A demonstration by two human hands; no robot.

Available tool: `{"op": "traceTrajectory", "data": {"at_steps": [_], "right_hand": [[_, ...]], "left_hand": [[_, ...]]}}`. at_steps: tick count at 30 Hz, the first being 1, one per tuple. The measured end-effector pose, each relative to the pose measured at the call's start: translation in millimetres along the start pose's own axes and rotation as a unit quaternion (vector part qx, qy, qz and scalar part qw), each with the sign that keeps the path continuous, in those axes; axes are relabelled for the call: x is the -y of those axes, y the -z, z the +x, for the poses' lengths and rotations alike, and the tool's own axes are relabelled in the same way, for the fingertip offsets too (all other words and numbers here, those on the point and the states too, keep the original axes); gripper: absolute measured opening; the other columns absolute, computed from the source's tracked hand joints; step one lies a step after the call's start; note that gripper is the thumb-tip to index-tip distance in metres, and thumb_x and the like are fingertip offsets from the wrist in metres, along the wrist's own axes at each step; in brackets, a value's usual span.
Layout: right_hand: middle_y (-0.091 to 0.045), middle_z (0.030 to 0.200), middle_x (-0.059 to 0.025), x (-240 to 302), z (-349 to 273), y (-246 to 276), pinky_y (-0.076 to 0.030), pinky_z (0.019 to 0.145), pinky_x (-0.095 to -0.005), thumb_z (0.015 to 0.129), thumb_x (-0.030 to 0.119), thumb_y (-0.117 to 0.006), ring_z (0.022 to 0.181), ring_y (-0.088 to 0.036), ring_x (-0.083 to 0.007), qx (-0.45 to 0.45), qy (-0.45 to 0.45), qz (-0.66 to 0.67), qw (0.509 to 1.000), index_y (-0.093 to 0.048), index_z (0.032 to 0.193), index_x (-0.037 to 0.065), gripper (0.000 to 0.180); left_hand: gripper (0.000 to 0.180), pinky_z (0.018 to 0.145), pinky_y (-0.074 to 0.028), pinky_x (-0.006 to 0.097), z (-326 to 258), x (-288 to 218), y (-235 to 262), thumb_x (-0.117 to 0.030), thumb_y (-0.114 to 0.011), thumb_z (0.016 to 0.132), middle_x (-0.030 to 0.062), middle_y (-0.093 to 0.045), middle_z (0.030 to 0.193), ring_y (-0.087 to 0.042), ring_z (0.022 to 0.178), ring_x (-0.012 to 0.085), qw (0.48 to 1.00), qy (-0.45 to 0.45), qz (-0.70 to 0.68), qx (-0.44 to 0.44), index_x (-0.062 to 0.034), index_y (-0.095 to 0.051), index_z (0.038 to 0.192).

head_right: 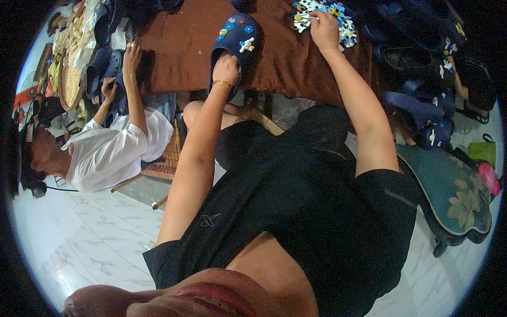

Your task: The camera wearer and several other workers are attaching decorative charms (jibbitz) to blue clog-style shoes at a communal workshop table.

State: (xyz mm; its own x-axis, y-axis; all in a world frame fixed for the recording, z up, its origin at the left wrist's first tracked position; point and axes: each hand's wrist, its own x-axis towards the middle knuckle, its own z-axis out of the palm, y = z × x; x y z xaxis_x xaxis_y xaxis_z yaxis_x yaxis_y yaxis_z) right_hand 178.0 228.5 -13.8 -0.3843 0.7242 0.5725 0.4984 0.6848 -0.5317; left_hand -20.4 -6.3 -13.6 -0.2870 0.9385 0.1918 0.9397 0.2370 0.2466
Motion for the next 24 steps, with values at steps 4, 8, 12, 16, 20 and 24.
{"op": "traceTrajectory", "data": {"at_steps": [4, 8, 12, 16, 20, 24], "right_hand": [[-0.062, 0.078, -0.0105, 16.8, -1.0, -20.9, -0.046, 0.066, -0.0327, 0.075, 0.02, -0.055, 0.073, -0.06, -0.0238, 0.014, -0.14, 0.147, 0.979, -0.06, 0.087, 0.008, 0.018], [-0.062, 0.074, -0.0073, 24.9, -4.4, -47.1, -0.046, 0.065, -0.0295, 0.074, 0.02, -0.057, 0.069, -0.059, -0.0176, 0.086, -0.222, 0.236, 0.942, -0.061, 0.088, 0.006, 0.02], [-0.062, 0.079, -0.0088, 39.2, -12.3, -58.6, -0.046, 0.068, -0.0298, 0.075, 0.019, -0.056, 0.073, -0.059, -0.0205, 0.158, -0.201, 0.206, 0.945, -0.06, 0.09, 0.006, 0.02], [-0.059, 0.089, -0.0111, 58.8, -0.5, -59.6, -0.042, 0.077, -0.0377, 0.072, 0.015, -0.056, 0.086, -0.054, -0.0289, 0.05, 0.01, 0.014, 0.999, -0.06, 0.091, 0.009, 0.02], [-0.055, 0.097, -0.0135, 99.9, 5.0, -68.4, -0.038, 0.079, -0.039, 0.072, 0.009, -0.053, 0.089, -0.05, -0.0305, 0.053, 0.124, 0.076, 0.988, -0.056, 0.094, 0.004, 0.023], [-0.051, 0.092, -0.0149, 134.9, -24.2, -84.9, -0.038, 0.078, -0.039, 0.073, 0.013, -0.055, 0.087, -0.047, -0.0301, 0.09, 0.118, -0.031, 0.988, -0.053, 0.1, 0.001, 0.03]], "left_hand": [[0.01, 0.071, -0.043, 0.04, -0.2, 0.3, -0.5, -0.013, -0.056, 0.066, 0.0143, -0.054, 0.076, -0.053, 0.078, 0.0316, 1.0, 0.013, -0.001, 0.017, -0.0039, -0.053, 0.068], [0.01, 0.071, -0.043, 0.04, 3.5, -1.2, -4.7, -0.014, -0.054, 0.067, 0.0147, -0.054, 0.074, -0.054, 0.077, 0.0318, 1.0, 0.004, -0.001, 0.005, -0.0041, -0.053, 0.069], [0.012, 0.071, -0.044, 0.04, 1.0, 3.1, -5.4, -0.014, -0.057, 0.067, 0.0144, -0.054, 0.076, -0.054, 0.077, 0.0317, 1.0, 0.007, -0.005, 0.009, -0.0035, -0.054, 0.07], [0.012, 0.072, -0.044, 0.04, 7.6, 1.1, 1.1, -0.015, -0.057, 0.067, 0.0149, -0.054, 0.077, -0.054, 0.078, 0.0315, 1.0, 0.019, 0.0, 0.021, -0.0033, -0.054, 0.07], [0.011, 0.073, -0.044, 0.04, 15.8, -3.4, 3.1, -0.013, -0.054, 0.067, 0.016, -0.054, 0.081, -0.053, 0.081, 0.0314, 0.999, 0.024, -0.009, 0.028, -0.0034, -0.054, 0.073], [0.018, 0.078, -0.043, 0.039, 14.5, -5.8, 0.3, -0.019, -0.052, 0.072, 0.0163, -0.056, 0.085, -0.053, 0.086, 0.0284, 0.994, 0.027, 0.04, 0.097, -0.0024, -0.055, 0.077]]}}
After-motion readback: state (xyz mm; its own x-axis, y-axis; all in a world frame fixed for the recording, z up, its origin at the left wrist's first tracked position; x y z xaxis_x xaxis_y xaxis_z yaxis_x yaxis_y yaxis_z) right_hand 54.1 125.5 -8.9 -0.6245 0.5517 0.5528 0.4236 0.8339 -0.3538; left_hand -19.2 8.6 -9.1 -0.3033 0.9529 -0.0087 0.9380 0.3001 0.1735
